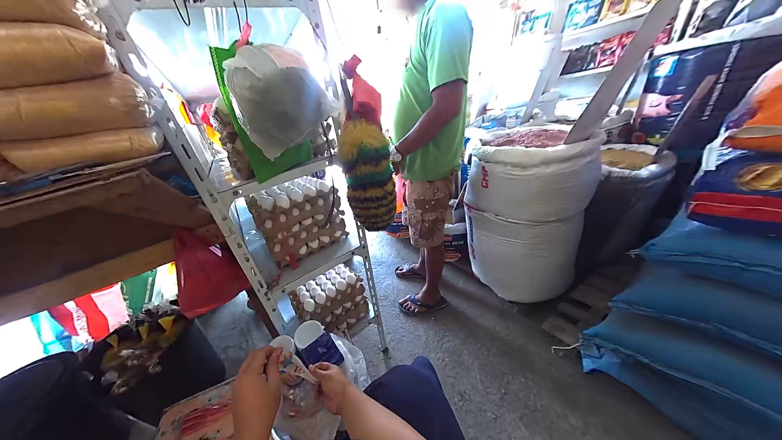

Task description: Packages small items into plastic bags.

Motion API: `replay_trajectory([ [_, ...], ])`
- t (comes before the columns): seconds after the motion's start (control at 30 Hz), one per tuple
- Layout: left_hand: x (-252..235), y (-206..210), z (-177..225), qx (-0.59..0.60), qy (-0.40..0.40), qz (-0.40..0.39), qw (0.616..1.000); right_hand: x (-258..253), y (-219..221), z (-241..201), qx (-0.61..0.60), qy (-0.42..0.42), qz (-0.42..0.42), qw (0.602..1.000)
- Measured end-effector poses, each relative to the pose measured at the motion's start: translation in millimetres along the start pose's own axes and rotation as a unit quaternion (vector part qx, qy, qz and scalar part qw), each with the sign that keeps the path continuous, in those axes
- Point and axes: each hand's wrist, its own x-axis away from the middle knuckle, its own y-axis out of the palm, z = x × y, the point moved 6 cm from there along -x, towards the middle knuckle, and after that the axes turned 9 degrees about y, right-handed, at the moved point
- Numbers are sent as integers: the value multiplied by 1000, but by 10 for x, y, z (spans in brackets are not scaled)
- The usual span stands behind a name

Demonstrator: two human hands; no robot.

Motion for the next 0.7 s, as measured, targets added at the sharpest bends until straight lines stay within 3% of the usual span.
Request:
replay_trajectory([
  [0.2,70,36,-53,-1,-24,-6,1000,-3,16,10,5,11,7,1000],
  [0.4,194,124,-191,208,-166,12,964,17,27,21,-10,7,-11,1000],
  [0.5,214,125,-190,245,-167,29,955,21,39,20,-51,8,-22,998],
  [0.7,240,134,-207,195,-128,29,972,2,31,38,-25,23,-2,999],
])
